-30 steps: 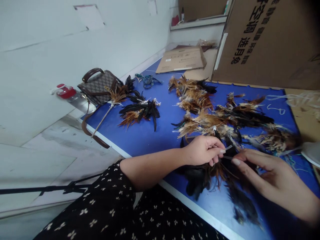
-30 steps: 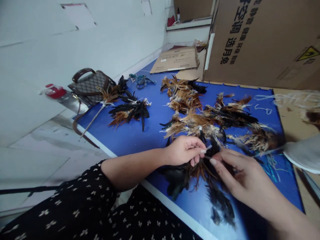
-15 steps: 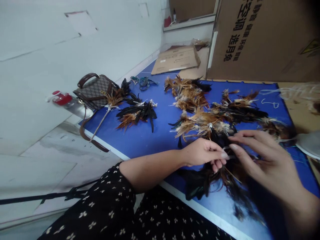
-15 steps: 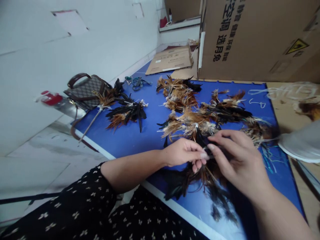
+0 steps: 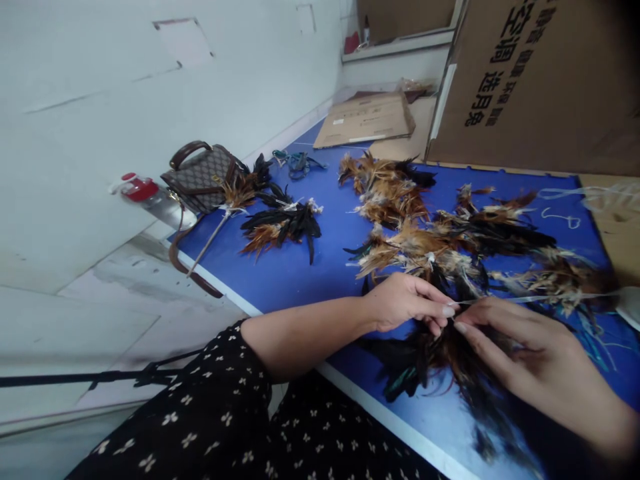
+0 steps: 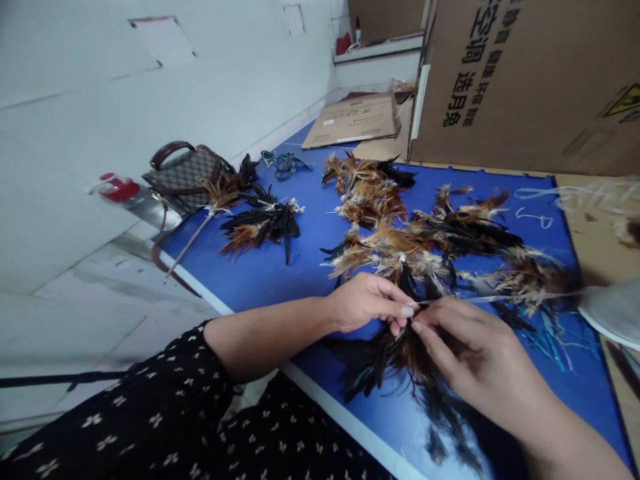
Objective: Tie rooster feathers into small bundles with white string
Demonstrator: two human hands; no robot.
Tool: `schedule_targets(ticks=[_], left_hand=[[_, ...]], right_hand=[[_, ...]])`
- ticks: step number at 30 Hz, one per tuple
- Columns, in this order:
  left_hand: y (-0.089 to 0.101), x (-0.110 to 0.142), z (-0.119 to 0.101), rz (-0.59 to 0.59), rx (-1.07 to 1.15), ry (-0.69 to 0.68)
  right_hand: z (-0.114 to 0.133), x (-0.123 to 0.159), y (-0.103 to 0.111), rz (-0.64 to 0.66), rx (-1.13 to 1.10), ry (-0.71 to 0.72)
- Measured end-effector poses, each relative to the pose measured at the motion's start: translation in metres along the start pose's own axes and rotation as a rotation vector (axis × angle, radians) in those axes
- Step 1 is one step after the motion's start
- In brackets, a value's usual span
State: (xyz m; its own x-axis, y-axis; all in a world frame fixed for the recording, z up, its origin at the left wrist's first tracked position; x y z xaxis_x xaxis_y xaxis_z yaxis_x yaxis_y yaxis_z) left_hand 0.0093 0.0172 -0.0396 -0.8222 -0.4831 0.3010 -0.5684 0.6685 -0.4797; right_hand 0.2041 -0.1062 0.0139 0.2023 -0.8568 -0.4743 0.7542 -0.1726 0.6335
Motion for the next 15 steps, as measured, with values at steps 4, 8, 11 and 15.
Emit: schedule_targets(ticks=[4, 8, 11, 15], left_hand=[[0.002, 0.002, -0.003, -0.003, -0.038, -0.040], [0.001, 0.004, -0.003, 0.009, -0.040, -0.062], [0.000, 0.005, -0.003, 0.030, -0.048, -0.075], [0.001, 0.005, -0.001, 0.018, -0.128, -0.109]], right_hand=[[-0.014, 0.008, 0.000, -0.035, 0.034, -0.082], [-0.032, 0.017, -0.011, -0.046, 0.038, -0.210], [-0.036, 0.017, -0.018, 0.001, -0.062, -0.282], [-0.030, 0.012, -0.016, 0.000, -0.195, -0.439]])
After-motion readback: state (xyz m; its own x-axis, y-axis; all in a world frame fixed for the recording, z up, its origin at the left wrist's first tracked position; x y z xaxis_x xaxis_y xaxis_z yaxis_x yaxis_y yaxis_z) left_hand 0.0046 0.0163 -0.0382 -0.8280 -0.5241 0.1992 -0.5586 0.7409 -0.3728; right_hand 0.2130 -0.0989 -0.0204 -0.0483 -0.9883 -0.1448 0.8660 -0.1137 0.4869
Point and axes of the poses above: each hand's wrist, its own x-axis away from the middle knuckle, its own y-axis out of the back of the hand, z = x × y, the point moved 1 cm from there along -x, towards the middle knuckle
